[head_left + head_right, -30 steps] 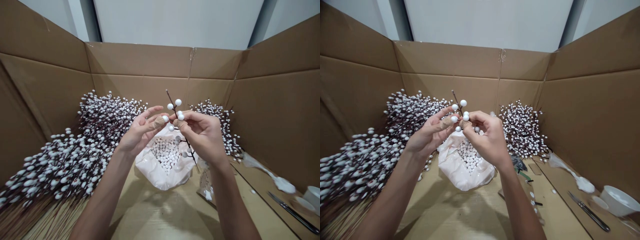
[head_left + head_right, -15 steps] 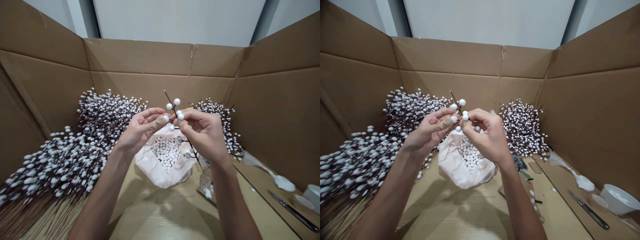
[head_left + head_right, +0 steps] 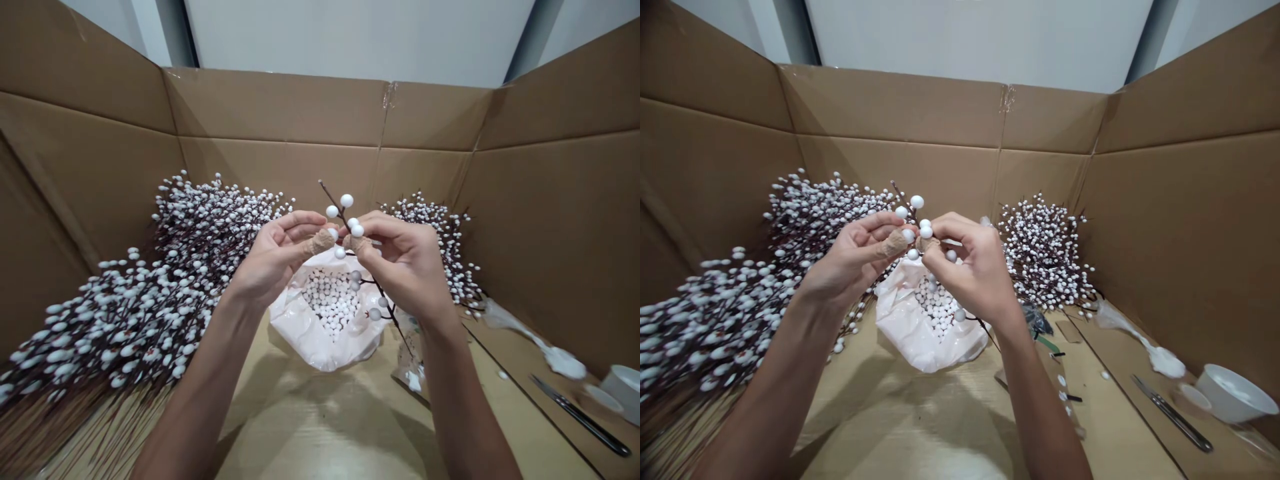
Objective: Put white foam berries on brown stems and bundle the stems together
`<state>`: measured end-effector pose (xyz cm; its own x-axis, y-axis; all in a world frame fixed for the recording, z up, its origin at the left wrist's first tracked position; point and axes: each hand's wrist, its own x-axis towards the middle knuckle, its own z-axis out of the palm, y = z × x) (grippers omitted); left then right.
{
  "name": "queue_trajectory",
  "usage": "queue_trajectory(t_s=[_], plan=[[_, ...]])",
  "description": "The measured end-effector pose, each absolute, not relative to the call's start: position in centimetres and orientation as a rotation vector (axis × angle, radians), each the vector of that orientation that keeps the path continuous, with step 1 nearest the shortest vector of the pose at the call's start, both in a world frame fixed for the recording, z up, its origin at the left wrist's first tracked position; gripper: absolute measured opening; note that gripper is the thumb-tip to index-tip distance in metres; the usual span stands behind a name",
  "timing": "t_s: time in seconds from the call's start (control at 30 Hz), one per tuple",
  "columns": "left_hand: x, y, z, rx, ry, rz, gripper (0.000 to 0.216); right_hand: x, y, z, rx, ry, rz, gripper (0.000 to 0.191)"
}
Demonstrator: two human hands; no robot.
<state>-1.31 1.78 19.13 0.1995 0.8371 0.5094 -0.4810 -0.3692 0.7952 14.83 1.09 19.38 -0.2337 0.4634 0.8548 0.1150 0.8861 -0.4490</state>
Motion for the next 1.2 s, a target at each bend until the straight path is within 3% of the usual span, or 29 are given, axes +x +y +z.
queue_trajectory(t_s=[0.77,1.2], plan=[[-0.4,1.4,19.0,1.324,0.394,1.598,0.021,14.7,1.6,19.4,-0.404,-1.788,0.281,0.018],[-1.2,1.5,19.3,1.370,0.440,1.586,0.021,14.1,2.2,19.1,-0.325,-1.741,0.475,0.017]])
